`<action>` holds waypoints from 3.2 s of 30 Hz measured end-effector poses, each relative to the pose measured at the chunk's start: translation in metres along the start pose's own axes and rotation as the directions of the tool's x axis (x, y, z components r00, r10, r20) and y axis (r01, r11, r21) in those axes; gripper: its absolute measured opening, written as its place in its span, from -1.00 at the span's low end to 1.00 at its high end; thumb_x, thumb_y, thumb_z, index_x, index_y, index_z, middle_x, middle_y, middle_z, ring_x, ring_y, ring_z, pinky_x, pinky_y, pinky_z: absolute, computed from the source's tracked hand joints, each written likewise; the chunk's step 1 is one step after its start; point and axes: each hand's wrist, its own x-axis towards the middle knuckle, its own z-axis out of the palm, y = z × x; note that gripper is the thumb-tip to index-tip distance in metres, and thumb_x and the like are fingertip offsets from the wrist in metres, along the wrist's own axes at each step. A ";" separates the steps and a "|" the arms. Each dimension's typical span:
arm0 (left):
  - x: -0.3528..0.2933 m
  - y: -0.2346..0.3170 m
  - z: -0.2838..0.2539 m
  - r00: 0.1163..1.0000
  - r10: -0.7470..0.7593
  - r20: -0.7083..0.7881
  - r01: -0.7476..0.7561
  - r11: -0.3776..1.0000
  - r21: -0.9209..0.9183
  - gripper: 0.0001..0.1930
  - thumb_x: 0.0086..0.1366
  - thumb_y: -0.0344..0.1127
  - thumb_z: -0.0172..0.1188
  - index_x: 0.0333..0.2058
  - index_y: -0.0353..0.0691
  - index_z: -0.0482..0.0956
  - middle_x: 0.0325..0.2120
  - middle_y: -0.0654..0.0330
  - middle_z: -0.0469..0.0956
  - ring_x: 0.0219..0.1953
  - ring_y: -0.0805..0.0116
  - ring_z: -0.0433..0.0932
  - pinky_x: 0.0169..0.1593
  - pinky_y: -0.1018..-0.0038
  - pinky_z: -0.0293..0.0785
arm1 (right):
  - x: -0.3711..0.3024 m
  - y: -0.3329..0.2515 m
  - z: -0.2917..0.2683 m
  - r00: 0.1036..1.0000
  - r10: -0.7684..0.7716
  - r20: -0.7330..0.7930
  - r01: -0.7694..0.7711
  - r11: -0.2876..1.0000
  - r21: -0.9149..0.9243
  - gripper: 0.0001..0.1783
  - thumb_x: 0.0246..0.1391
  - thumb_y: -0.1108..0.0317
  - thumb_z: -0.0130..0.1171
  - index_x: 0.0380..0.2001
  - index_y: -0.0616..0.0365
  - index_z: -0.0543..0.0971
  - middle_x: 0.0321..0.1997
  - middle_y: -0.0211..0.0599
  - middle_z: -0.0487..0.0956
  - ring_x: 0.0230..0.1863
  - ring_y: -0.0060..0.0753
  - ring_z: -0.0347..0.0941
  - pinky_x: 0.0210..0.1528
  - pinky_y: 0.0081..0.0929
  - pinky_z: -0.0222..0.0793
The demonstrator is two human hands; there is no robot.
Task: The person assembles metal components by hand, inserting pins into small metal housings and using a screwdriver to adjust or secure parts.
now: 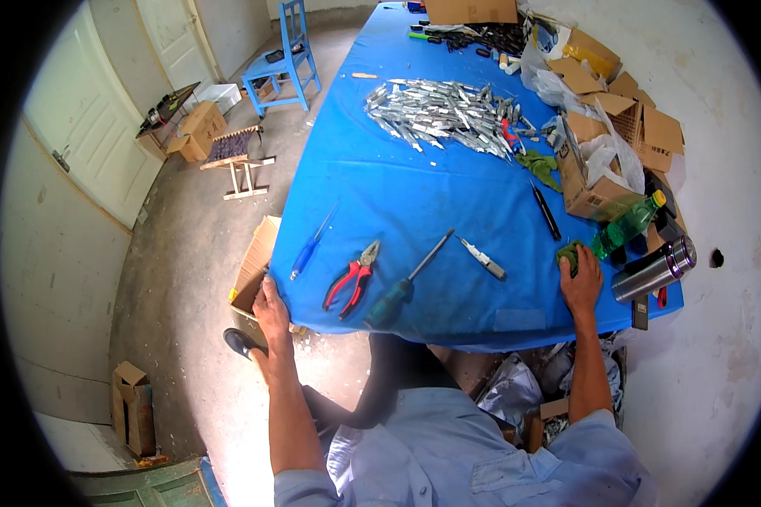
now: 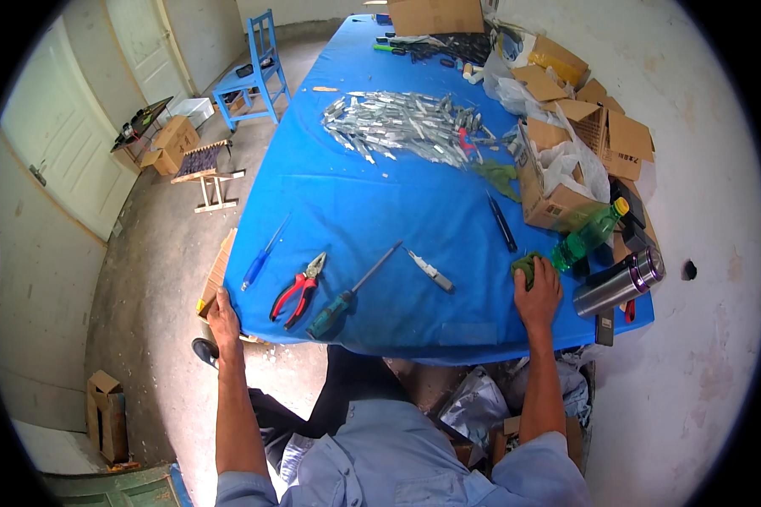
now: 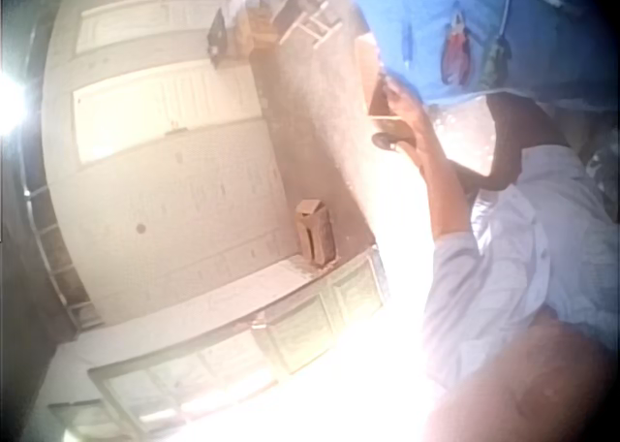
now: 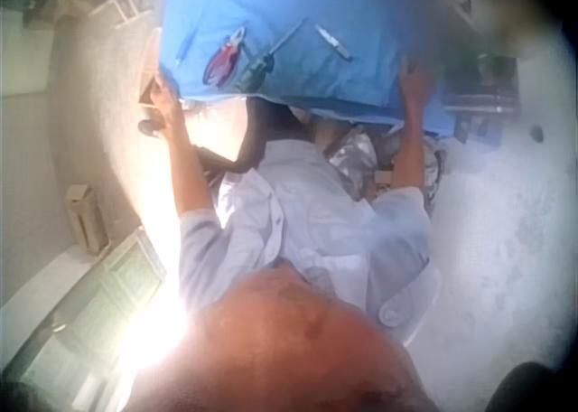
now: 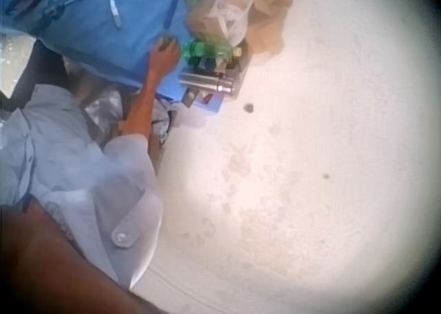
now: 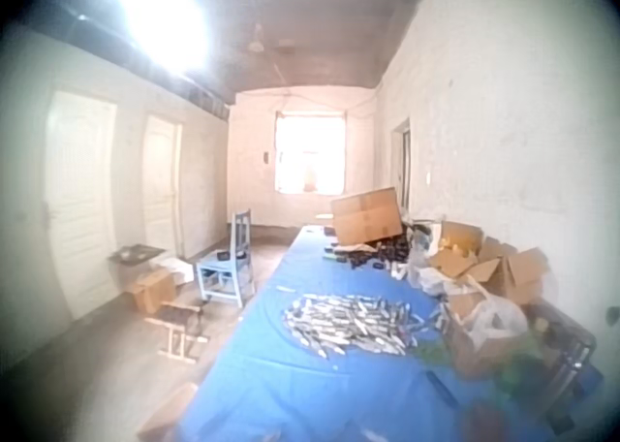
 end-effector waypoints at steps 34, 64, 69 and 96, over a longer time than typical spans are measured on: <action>-0.010 0.026 -0.004 0.998 -0.040 0.040 0.039 0.999 0.028 -0.31 0.52 0.19 -0.07 -0.11 -0.51 0.64 -0.32 -0.17 0.65 -0.20 0.09 0.60 0.01 0.20 0.46 | -0.001 -0.003 -0.004 1.000 0.000 -0.026 0.000 1.000 0.005 -0.38 0.26 0.02 0.17 0.25 0.19 0.50 0.39 -0.01 0.41 0.40 0.13 0.28 0.42 0.09 0.09; -0.066 -0.061 -0.144 0.912 -0.408 0.037 0.402 0.876 -0.268 -0.66 0.44 -0.10 0.13 -0.35 -0.30 0.59 -0.51 0.15 0.63 -0.55 0.43 0.56 -0.54 0.52 0.41 | -0.004 0.002 0.004 0.997 0.024 -0.078 -0.018 0.997 0.075 -0.40 0.23 0.06 0.21 0.22 0.21 0.52 0.38 -0.01 0.40 0.42 0.12 0.24 0.44 0.13 0.06; -0.095 -0.066 -0.177 0.900 -0.434 -0.027 0.391 0.834 -0.389 -0.67 0.43 -0.15 0.13 -0.31 -0.36 0.61 -0.51 0.10 0.64 -0.56 0.42 0.57 -0.56 0.54 0.42 | -0.001 0.000 0.003 0.998 0.045 -0.043 -0.040 0.993 0.112 -0.38 0.23 0.04 0.20 0.24 0.21 0.50 0.39 0.00 0.39 0.44 0.12 0.22 0.47 0.15 0.02; -0.065 0.031 -0.135 0.978 -0.208 0.030 0.200 0.877 -0.436 -0.46 0.45 0.11 0.18 -0.35 -0.38 0.65 -0.60 0.19 0.58 -0.69 0.54 0.36 -0.61 0.54 0.23 | 0.002 -0.008 -0.028 0.982 0.110 0.155 -0.108 0.994 -0.020 -0.28 0.26 -0.05 0.19 0.33 0.19 0.41 0.46 0.01 0.29 0.46 0.18 0.16 0.46 0.21 -0.04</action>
